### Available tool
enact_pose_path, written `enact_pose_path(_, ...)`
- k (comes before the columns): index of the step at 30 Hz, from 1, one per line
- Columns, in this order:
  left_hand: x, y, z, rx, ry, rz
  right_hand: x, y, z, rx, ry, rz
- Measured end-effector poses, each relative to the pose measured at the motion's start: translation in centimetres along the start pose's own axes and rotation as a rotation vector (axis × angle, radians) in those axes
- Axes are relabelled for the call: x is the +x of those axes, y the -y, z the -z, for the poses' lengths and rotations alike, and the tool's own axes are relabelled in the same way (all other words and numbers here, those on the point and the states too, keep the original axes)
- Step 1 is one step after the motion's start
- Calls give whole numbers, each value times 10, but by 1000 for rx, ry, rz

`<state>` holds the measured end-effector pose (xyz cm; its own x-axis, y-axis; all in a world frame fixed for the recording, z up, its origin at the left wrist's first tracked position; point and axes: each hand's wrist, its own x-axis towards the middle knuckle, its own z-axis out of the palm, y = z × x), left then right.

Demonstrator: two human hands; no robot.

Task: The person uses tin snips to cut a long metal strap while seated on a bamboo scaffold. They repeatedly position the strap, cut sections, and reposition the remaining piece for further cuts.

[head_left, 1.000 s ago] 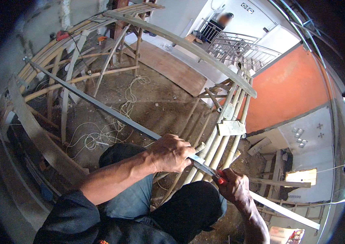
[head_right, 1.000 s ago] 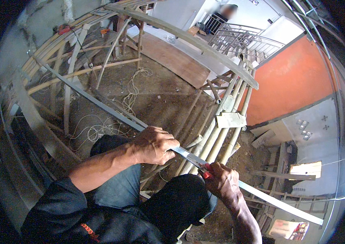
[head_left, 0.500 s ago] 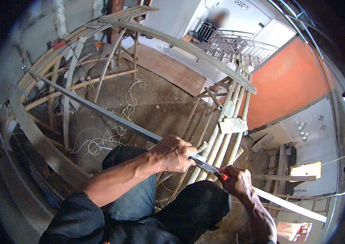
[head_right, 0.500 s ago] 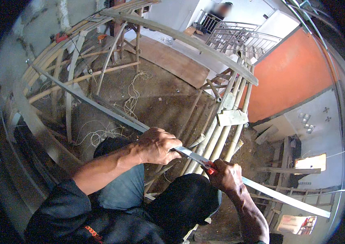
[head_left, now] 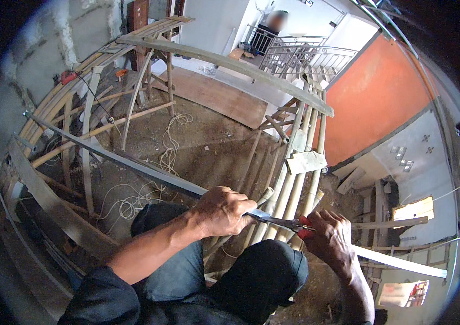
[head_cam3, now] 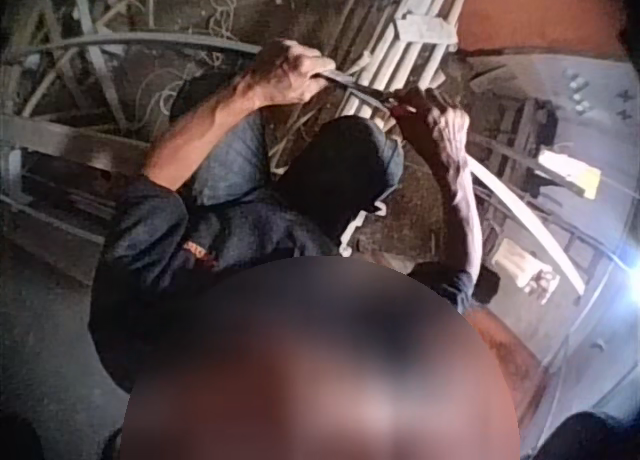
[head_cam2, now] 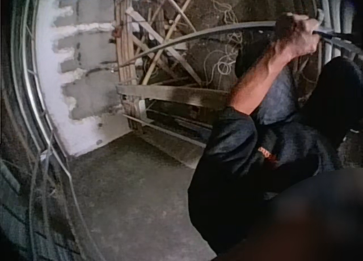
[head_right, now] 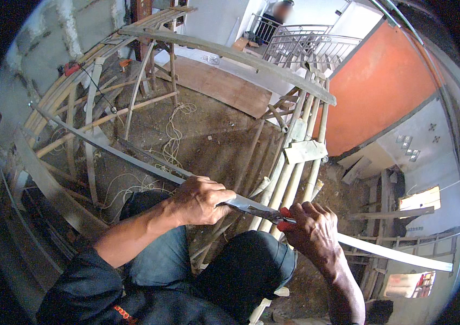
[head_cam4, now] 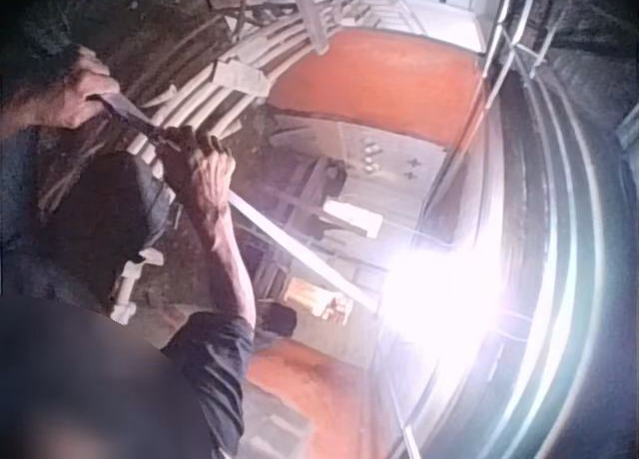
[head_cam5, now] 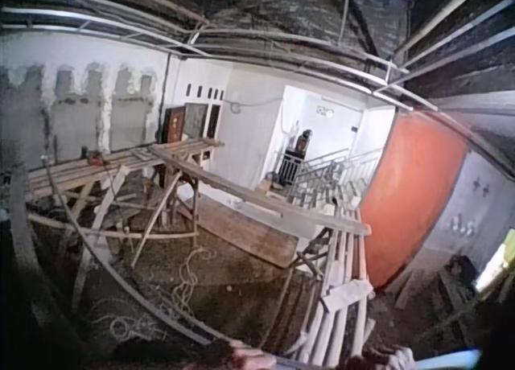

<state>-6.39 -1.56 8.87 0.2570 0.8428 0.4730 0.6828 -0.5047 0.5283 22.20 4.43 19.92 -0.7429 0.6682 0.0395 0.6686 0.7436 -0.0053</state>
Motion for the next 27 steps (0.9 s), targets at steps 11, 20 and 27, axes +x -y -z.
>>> enact_pose_path(11,0,-10,14,203,-252,-134,-60,-50,-27,96,-30,-218)
enact_pose_path(20,9,-10,18,162,-134,-160,-61,-30,-49,153,-122,-163)
enact_pose_path(27,29,2,18,0,64,-228,-50,-25,-42,247,-62,-81)
